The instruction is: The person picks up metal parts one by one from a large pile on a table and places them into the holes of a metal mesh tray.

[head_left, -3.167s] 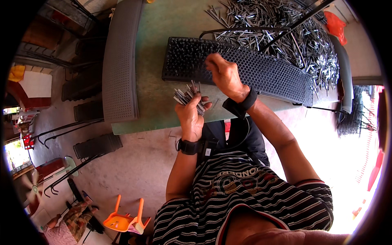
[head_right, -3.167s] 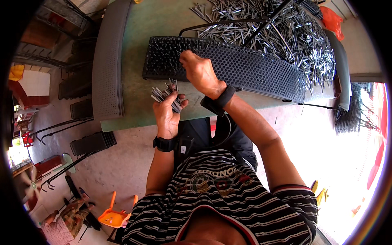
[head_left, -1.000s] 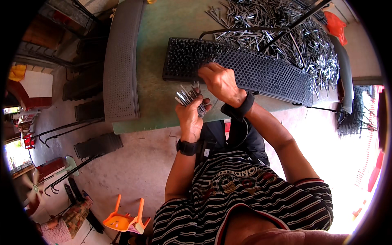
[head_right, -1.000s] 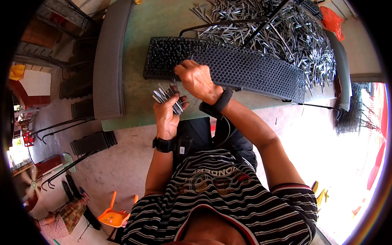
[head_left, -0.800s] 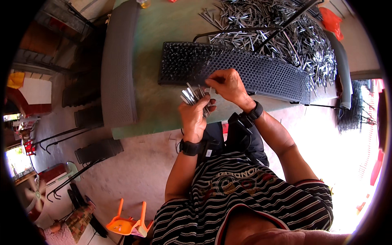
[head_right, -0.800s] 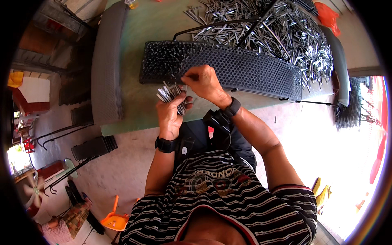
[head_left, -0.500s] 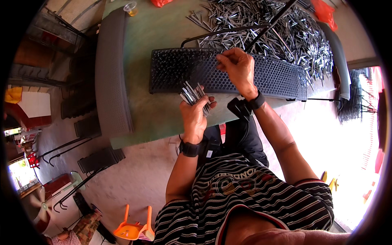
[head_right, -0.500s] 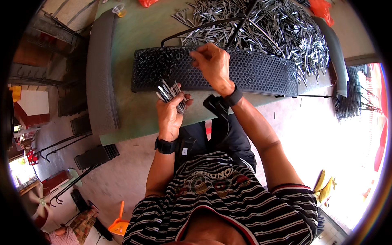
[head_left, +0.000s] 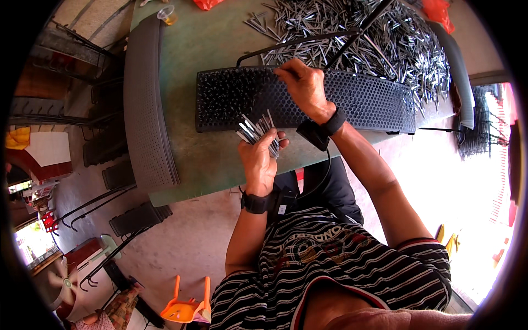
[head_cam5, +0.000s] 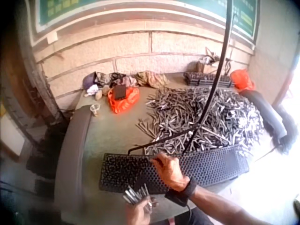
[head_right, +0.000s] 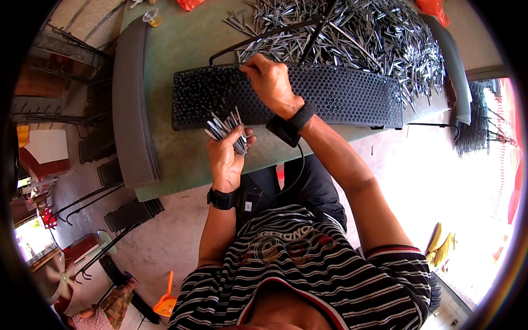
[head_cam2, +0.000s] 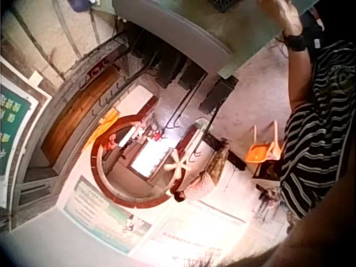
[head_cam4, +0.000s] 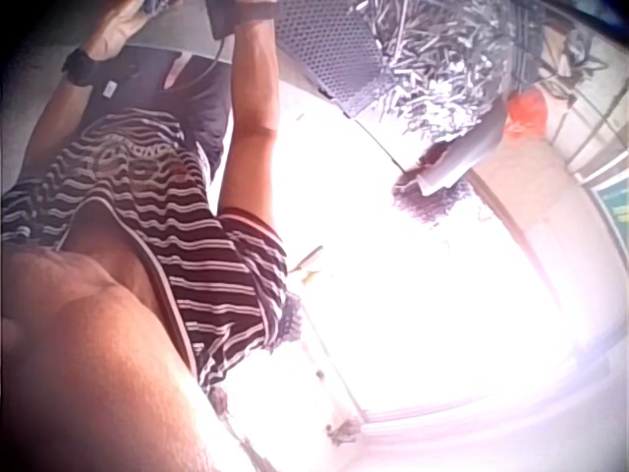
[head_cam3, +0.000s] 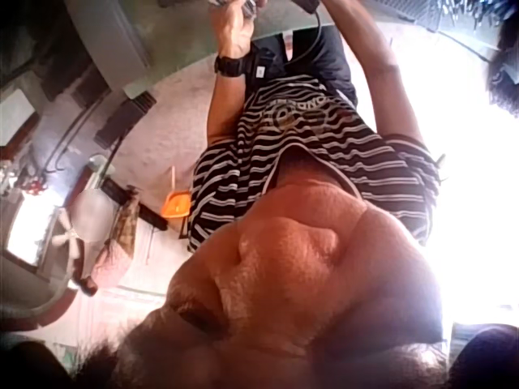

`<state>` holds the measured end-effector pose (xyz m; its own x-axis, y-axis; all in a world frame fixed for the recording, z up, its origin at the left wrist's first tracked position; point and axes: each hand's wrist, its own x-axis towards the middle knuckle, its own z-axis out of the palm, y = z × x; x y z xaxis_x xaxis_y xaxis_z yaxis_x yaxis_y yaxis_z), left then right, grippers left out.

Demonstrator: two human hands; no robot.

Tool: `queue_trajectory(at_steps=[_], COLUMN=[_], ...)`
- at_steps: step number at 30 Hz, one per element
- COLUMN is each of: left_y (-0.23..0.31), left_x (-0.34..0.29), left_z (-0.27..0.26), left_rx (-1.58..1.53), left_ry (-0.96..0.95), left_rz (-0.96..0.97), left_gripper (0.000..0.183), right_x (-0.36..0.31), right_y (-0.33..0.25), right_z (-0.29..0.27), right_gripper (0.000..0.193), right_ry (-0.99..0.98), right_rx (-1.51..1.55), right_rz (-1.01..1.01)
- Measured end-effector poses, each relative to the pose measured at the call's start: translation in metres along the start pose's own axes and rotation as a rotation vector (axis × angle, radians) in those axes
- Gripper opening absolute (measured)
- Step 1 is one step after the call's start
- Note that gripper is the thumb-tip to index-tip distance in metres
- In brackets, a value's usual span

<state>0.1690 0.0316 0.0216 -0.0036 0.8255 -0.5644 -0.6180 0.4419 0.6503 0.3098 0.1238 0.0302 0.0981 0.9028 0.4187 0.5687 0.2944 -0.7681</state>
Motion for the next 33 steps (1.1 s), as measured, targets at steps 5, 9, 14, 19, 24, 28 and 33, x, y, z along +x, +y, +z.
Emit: queue_trajectory(at_steps=[5, 9, 14, 19, 24, 28, 33], left_y=[0.001, 0.0, 0.0, -0.004, -0.003, -0.001, 0.001], left_x=[0.001, 0.001, -0.001, 0.001, 0.0, 0.001, 0.0], left_z=[-0.001, -0.001, 0.007, 0.004, -0.001, -0.006, -0.007], left_rx=[-0.017, -0.017, -0.049, -0.07, -0.047, -0.037, -0.038], left_ry=[0.002, 0.012, 0.024, 0.018, 0.029, 0.027, 0.025], left_rz=[-0.009, 0.002, -0.006, -0.006, 0.011, -0.019, -0.01], left_gripper=[0.018, 0.02, 0.022, 0.023, 0.021, 0.018, 0.016], right_x=[0.0, -0.006, -0.021, -0.009, -0.002, -0.004, -0.01], right_y=[0.015, 0.003, -0.016, -0.014, -0.009, -0.01, -0.001], right_z=[0.006, 0.0, -0.02, -0.019, -0.007, -0.001, 0.009], right_gripper=[0.01, 0.012, 0.011, 0.009, 0.011, 0.01, 0.009], right_ry=[-0.098, -0.045, -0.6, -0.105, 0.014, 0.022, -0.033], right_rx=[-0.172, -0.197, 0.118, 0.251, 0.169, 0.216, 0.085], right_rz=[-0.277, -0.234, 0.278, 0.32, 0.181, 0.222, 0.102])
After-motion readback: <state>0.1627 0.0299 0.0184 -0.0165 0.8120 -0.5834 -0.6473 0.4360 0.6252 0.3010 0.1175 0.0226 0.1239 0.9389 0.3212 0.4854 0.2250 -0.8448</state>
